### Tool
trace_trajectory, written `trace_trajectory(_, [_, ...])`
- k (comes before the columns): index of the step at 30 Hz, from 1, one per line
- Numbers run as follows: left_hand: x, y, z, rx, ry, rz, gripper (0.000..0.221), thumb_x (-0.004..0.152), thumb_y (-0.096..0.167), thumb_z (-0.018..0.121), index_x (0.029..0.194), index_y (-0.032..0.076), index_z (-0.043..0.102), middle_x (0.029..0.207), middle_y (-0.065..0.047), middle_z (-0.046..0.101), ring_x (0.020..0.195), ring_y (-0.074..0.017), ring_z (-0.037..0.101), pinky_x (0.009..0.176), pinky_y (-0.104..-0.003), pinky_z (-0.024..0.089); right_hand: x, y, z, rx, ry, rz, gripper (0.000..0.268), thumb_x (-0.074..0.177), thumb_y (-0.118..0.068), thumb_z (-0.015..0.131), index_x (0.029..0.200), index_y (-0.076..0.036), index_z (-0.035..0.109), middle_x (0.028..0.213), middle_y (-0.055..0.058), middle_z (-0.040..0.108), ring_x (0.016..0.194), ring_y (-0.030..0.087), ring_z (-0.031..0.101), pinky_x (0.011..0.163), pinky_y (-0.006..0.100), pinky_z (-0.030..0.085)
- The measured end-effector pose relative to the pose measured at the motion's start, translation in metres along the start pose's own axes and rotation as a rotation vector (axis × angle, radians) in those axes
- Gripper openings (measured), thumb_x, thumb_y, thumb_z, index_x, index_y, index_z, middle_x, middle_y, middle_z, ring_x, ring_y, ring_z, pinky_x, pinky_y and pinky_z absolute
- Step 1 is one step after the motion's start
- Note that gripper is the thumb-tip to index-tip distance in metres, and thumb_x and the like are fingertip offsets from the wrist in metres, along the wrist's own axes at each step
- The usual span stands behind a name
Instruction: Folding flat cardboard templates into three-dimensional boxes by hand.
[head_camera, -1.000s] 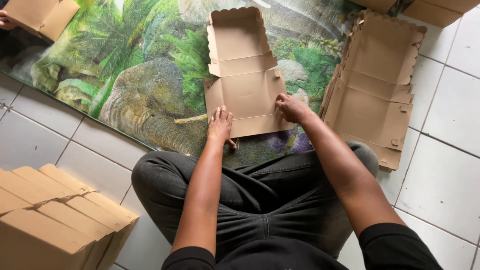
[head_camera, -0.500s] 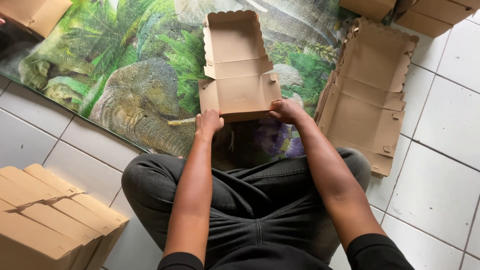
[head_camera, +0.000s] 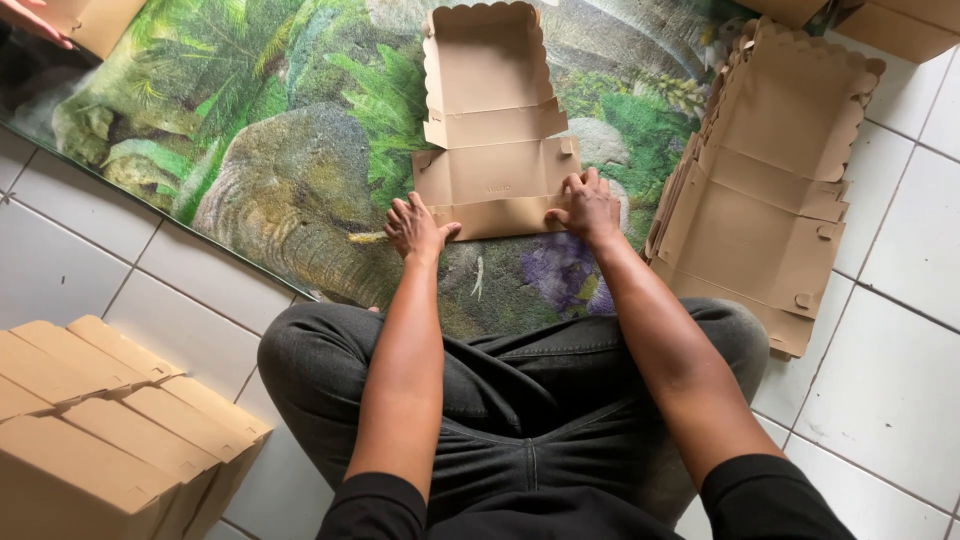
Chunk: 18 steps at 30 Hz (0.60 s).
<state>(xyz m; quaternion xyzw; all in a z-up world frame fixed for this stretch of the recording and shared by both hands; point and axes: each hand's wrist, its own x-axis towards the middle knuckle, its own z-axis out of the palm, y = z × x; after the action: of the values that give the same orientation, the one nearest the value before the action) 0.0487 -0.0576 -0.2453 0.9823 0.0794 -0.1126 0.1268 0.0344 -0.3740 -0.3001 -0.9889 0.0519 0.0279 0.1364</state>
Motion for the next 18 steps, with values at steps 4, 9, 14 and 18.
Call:
trace_trajectory(4, [-0.006,0.002,-0.006,0.042,-0.033,0.003,0.098,0.068,0.057,0.084,0.139,0.012,0.034,0.126,-0.013,0.042,0.126,-0.0352,0.042,0.104,-0.053,0.036,-0.006,-0.001,0.012,-0.011,0.035,-0.009,0.054,0.072,-0.041,0.085,0.110,-0.016,0.056,0.110,0.007,0.045,0.102,0.038,0.055,0.074,0.061,0.055])
trace_trajectory(9, [-0.002,0.003,0.008,-0.107,-0.042,0.033,0.096,0.069,0.047,0.085,0.143,0.014,0.034,0.131,-0.012,0.035,0.129,-0.0385,0.038,0.111,-0.060,0.031,-0.017,-0.010,-0.011,0.064,0.051,0.031,0.056,0.071,-0.041,0.086,0.113,-0.016,0.057,0.113,0.009,0.045,0.103,0.041,0.055,0.076,0.060,0.056])
trace_trajectory(14, [-0.034,0.041,-0.017,-0.054,0.234,0.310,0.081,0.069,0.045,0.085,0.135,0.013,0.050,0.139,-0.013,0.031,0.136,-0.0349,0.027,0.111,-0.063,0.020,-0.013,0.008,-0.024,0.481,0.131,0.270,0.048,0.086,-0.054,0.073,0.112,-0.014,0.064,0.102,0.011,0.058,0.103,0.040,0.063,0.083,0.055,0.054])
trace_trajectory(18, [-0.053,0.083,-0.006,-0.080,0.468,0.821,0.081,0.071,0.048,0.084,0.136,0.012,0.054,0.142,-0.021,0.046,0.135,-0.0352,0.043,0.110,-0.064,0.026,0.004,0.029,-0.016,0.713,0.219,0.501,0.040,0.090,-0.060,0.066,0.103,-0.024,0.072,0.088,0.001,0.072,0.091,0.025,0.070,0.071,0.041,0.057])
